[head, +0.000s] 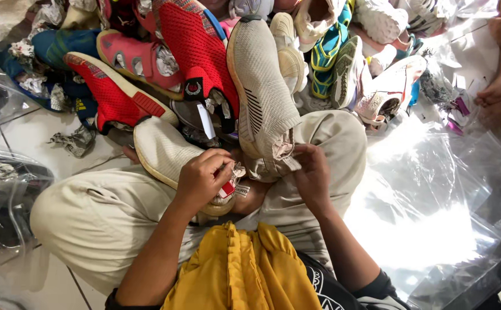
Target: The person sits on the floor and stuffs a white sneaker with crumpled paper to maintain its shape. They then attach a red tag to the shoe and place it into a clear plastic bag. The person repeats the process with a second white sneaker, stuffing it and placing it in the same bag.
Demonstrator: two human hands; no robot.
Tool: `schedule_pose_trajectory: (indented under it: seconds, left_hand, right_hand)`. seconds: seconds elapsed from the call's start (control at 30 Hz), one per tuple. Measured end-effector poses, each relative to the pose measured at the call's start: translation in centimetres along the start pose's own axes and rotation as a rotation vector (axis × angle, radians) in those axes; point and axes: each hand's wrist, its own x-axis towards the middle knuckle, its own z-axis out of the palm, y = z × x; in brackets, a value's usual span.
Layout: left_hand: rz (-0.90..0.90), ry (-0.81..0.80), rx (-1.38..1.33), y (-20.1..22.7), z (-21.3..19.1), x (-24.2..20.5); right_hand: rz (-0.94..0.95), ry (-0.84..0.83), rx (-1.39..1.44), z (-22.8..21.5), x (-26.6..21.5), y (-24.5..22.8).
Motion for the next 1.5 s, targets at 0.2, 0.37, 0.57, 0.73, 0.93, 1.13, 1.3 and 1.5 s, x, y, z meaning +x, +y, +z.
schedule_pose_trajectory:
  seconds: [0.2,0.37,0.57,0.73,0.93,1.13,1.3,1.5]
  left_hand:
    - [0.046,-0.010,0.045,0.4,0.1,0.2]
    - [0.057,-0.033,0.046,1.4,1.3,0.2]
    - [-0.051,-0.080,-0.167,5.2,0.5,2.7]
    - [-0.100,-0.107,-0.290,6.7,0.2,3.7]
    - [-0.045,-0.028,-0.244,7.4,-0.1,4.1]
    - [-0.051,0.020,-0.320,9.2,0.2,6.2]
    - [-0.156,-0.007,-0.528,9.7,0.7,7.8]
    - [-0.331,0.052,-0.708,9.8,2.4,6.8]
  right_hand:
    - [-0.239,-0.024,-0.354,-1.1,-0.3,-4.8]
    - [-0.198,0.008,-0.384,-2.7,0.2,-4.9]
    - [-0.177,0.084,-0.379,-4.7,1.8,-5.2]
    - [-0.281,0.081,-0.421,-4.6,2.7,-8.0]
    - [-0.268,0.006,-0.251,-3.9,2.7,-9.5]
    - [-0.122,-0.122,0.300,-2.3,3.4,-8.9]
    - [-0.200,-0.185,0.069,-0.7,3.9,-8.4]
    - [-0.125,-0.183,0.077,1.2,3.6,-9.0]
